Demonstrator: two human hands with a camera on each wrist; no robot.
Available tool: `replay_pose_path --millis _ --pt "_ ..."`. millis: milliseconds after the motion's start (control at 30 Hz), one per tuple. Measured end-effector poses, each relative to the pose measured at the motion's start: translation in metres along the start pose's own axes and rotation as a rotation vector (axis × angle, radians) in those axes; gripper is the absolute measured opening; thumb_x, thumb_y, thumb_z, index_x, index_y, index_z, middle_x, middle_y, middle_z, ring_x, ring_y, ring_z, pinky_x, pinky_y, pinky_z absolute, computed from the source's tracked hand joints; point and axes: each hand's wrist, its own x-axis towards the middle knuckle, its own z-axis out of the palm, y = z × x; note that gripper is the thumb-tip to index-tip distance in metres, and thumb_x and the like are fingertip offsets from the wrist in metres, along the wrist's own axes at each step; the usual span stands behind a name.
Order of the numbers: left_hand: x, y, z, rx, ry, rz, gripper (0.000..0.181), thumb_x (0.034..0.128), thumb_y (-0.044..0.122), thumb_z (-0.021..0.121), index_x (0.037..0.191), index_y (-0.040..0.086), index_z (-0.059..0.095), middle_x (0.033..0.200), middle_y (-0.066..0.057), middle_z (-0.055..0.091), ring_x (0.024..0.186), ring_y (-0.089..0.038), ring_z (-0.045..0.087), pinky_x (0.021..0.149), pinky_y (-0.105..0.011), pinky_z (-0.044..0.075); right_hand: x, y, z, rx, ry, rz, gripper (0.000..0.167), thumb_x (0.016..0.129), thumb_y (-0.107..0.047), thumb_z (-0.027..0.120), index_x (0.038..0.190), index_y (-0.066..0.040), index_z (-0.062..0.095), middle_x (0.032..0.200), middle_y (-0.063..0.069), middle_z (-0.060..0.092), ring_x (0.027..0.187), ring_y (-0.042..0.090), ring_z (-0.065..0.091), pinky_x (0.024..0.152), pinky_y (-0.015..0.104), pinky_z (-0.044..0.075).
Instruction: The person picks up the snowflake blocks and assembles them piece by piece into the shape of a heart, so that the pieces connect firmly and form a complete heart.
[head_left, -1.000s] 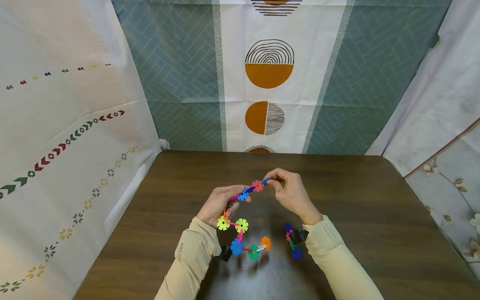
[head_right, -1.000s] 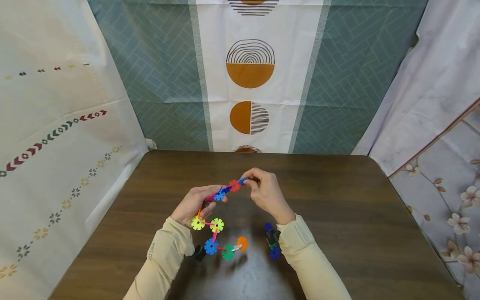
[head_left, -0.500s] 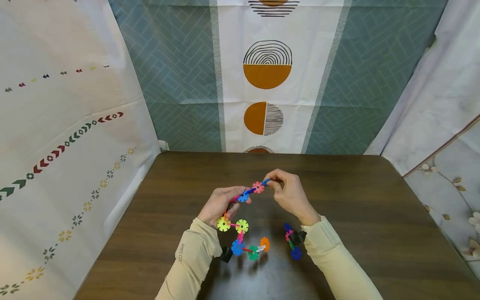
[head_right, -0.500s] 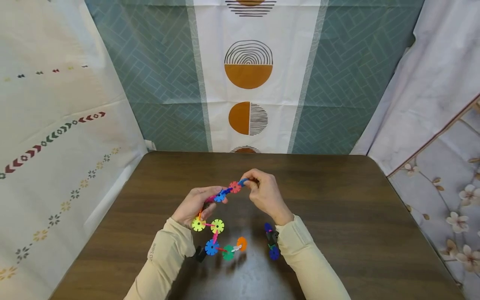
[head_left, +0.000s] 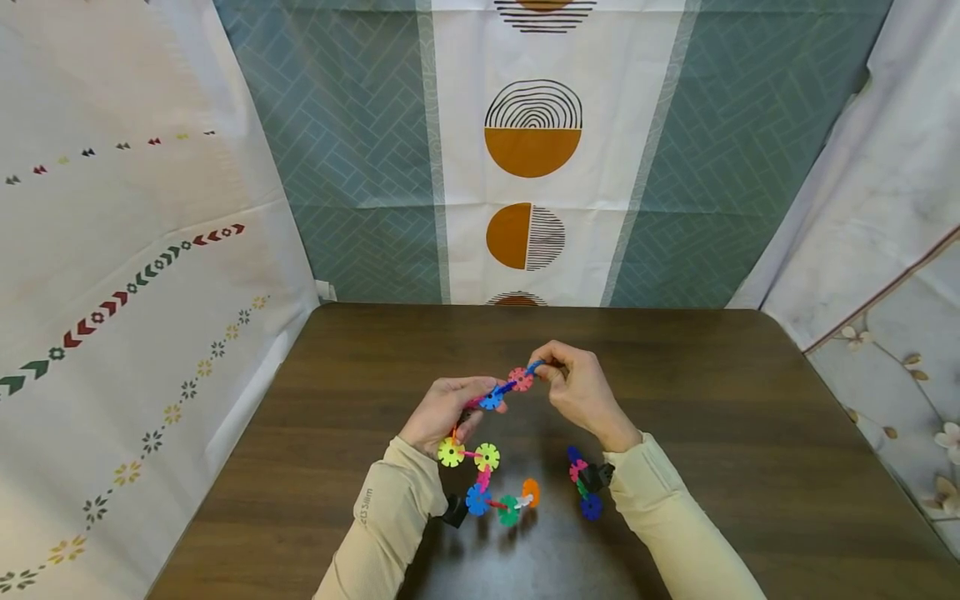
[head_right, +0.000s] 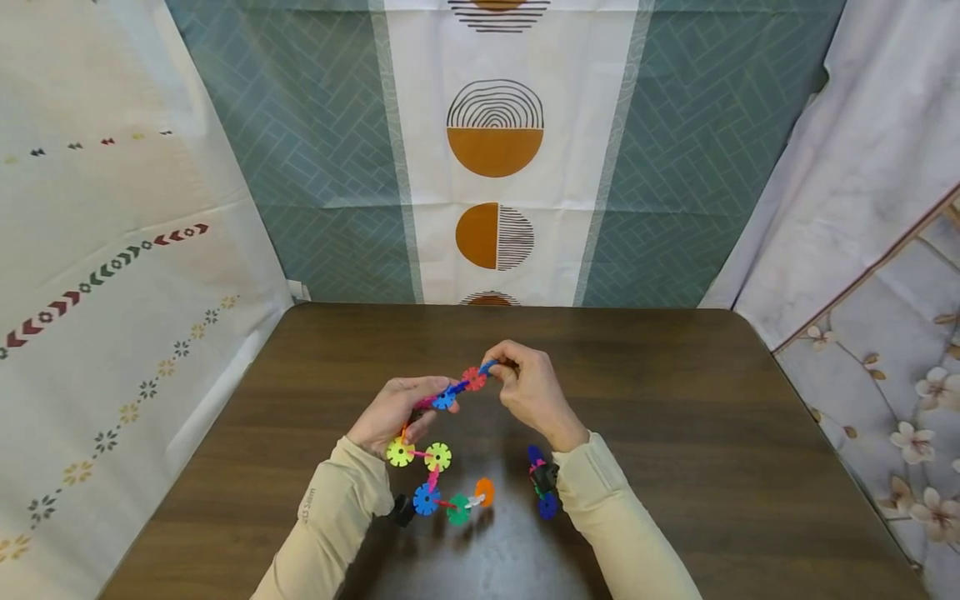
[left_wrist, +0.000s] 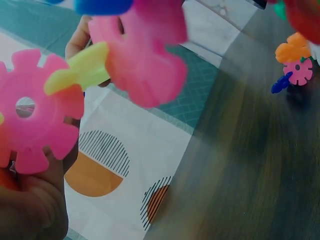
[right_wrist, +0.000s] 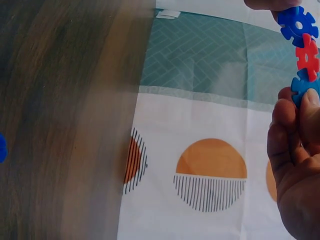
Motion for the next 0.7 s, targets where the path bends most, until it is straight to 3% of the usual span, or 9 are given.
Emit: replay_pose_path --millis 233,400,533,600,700 --pt "-0.001 -0.003 -0.006 -0.040 -0.004 -0.016 0.043 0.0949 0.036 0.062 0.123 0.004 0.065 0.092 -0.011 0.071 0.037 -0.010 0.041 0.036 -0.021 0.030 -0.003 0.002 -0.006 0.070 -0.070 0.017 0.017 0.095 -0.011 0.063 0.103 -0.023 0.069 0.094 -0.006 0.067 0.079 0.015 0.061 0.069 0.031 0.054" --pt "-0.001 -0.001 -0.012 -0.103 -0.034 0.013 0.045 0.0955 0.037 0.060 0.126 0.005 0.063 0.093 -0.007 0.070 0.039 -0.010 0.043 0.037 -0.020 0.031 -0.005 0.003 -0.016 0.121 -0.116 0.050 0.038 0.095 -0.024 0.064 0.132 -0.020 0.058 0.109 0.003 0.066 0.088 0.020 0.063 0.071 0.032 0.052" --pt "-0.001 0.004 -0.016 -0.204 -0.034 0.074 0.043 0.0995 0.033 0.055 0.132 0.004 0.057 0.095 -0.006 0.069 0.043 -0.009 0.049 0.040 -0.019 0.040 -0.018 0.016 -0.030 -0.030 -0.155 0.195 0.046 0.096 -0.030 0.063 0.136 -0.011 0.052 0.105 0.007 0.065 0.086 0.023 0.060 0.073 0.036 0.050" --pt "-0.001 0.006 -0.018 -0.269 -0.001 0.109 0.043 0.1011 0.031 0.052 0.132 0.002 0.056 0.087 -0.006 0.068 0.046 -0.009 0.051 0.045 -0.019 0.045 -0.031 0.025 -0.034 -0.165 -0.245 0.310 0.051 0.093 -0.036 0.066 0.132 -0.006 0.053 0.100 0.007 0.064 0.082 0.021 0.059 0.073 0.036 0.050" --pt "0.000 0.009 -0.020 -0.334 0.074 0.163 0.042 0.1021 0.031 0.050 0.129 -0.001 0.055 0.073 -0.004 0.065 0.050 -0.011 0.053 0.049 -0.021 0.049 -0.053 0.034 -0.032 -0.314 -0.446 0.465 0.065 0.084 -0.040 0.074 0.131 -0.001 0.051 0.091 0.005 0.062 0.075 0.018 0.057 0.070 0.036 0.050"
